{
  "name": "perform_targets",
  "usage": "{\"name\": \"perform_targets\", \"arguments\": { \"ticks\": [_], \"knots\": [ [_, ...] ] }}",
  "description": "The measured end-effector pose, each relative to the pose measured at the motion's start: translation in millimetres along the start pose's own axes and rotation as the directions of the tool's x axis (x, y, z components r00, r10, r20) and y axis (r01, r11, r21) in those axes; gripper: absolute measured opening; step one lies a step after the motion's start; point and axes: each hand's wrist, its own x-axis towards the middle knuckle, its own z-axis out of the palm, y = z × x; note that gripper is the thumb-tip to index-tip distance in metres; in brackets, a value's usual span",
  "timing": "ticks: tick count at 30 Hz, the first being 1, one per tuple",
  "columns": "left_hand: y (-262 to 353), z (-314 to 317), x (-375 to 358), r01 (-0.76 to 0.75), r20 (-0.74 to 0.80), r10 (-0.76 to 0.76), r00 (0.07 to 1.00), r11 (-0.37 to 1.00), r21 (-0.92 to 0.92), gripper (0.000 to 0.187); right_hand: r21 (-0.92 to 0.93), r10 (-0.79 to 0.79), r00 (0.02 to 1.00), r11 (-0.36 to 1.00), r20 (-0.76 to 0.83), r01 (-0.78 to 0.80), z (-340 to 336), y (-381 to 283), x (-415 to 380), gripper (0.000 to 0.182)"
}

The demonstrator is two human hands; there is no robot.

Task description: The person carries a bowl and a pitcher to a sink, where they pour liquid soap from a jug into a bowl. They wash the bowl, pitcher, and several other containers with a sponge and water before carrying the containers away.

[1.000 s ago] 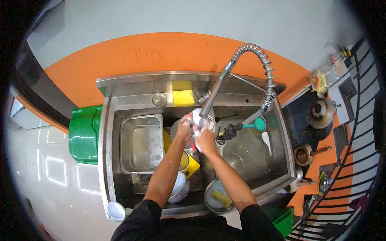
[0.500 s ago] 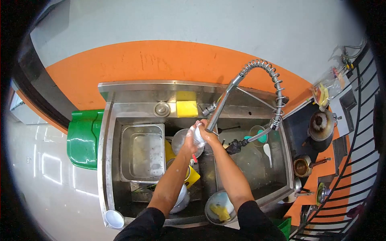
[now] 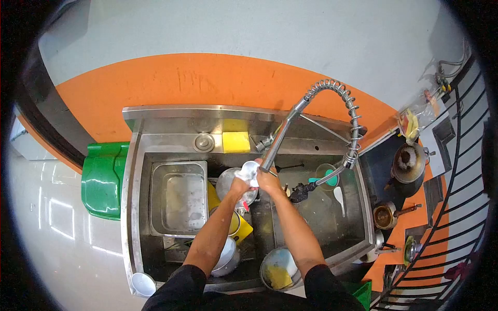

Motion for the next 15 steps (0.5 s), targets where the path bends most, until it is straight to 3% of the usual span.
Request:
{"name": "perform_targets", "arguments": {
  "ticks": [1, 2, 3, 4, 5, 6, 7, 9, 10, 11, 13, 14, 15],
  "knots": [
    [4, -4, -2, -0.184, 0.018, 0.184, 0.983, 0.964, 0.192, 0.023, 0.0, -0.104, 0.994, 0.995, 0.041, 0.104, 5, 0, 2, 0.034],
    [14, -5, -9, -0.17, -0.007, 0.176, 0.984, 0.958, 0.23, 0.039, -0.04, -0.114, 0.991, 0.992, 0.072, 0.117, 8, 1, 7, 0.036],
    [11, -6, -8, -0.171, -0.009, 0.178, 0.984, 0.957, 0.236, 0.039, -0.078, -0.124, 0.987, 0.988, 0.103, 0.132, 12, 1, 12, 0.038],
    [-7, -10, -1, -0.104, -0.106, 0.139, 0.985, 0.954, 0.282, 0.034, 0.012, -0.298, 0.952, 0.954, 0.063, 0.298, 21, 12, 17, 0.039],
    [15, -5, -12, -0.032, -0.203, 0.101, 0.974, 0.947, 0.32, 0.031, 0.059, -0.38, 0.925, 0.924, 0.022, 0.378, 18, 8, 16, 0.041],
    [37, 2, -21, -0.026, -0.15, 0.031, 0.988, 0.999, 0.035, 0.028, 0.1, -0.459, 0.888, 0.883, -0.019, 0.458, 15, 4, 15, 0.043],
    [18, -1, -7, -0.025, -0.151, 0.03, 0.988, 0.999, 0.035, 0.028, 0.134, -0.533, 0.844, 0.834, -0.06, 0.536, 11, -1, 13, 0.045],
    [-45, -4, 33, -0.089, -0.322, 0.087, 0.943, 0.996, 0.008, 0.025, 0.11, -0.465, 0.855, 0.86, -0.229, 0.498, 7, -7, 1, 0.042],
    [-39, -4, 39, 0.039, -0.32, 0.027, 0.947, 0.98, 0.197, 0.02, 0.088, -0.451, 0.846, 0.867, -0.284, 0.491, 6, -8, -5, 0.04],
    [-29, 3, 36, 0.036, -0.318, 0.026, 0.948, 0.981, 0.189, 0.02, 0.067, -0.435, 0.835, 0.874, -0.338, 0.482, 3, -12, -12, 0.038],
    [-11, 22, 28, -0.424, -0.202, 0.464, 0.863, 0.881, 0.21, 0.02, 0.068, -0.341, 0.83, 0.909, -0.442, 0.41, 1, -20, -33, 0.035],
    [4, 26, 25, -0.365, -0.215, 0.462, 0.861, 0.853, 0.372, 0.022, -0.033, -0.393, 0.784, 0.901, -0.48, 0.432, 1, -15, -37, 0.041],
    [18, 32, 19, -0.369, -0.213, 0.462, 0.861, 0.855, 0.365, 0.022, -0.041, -0.396, 0.783, 0.901, -0.48, 0.431, 0, -10, -42, 0.041]
  ]
}}
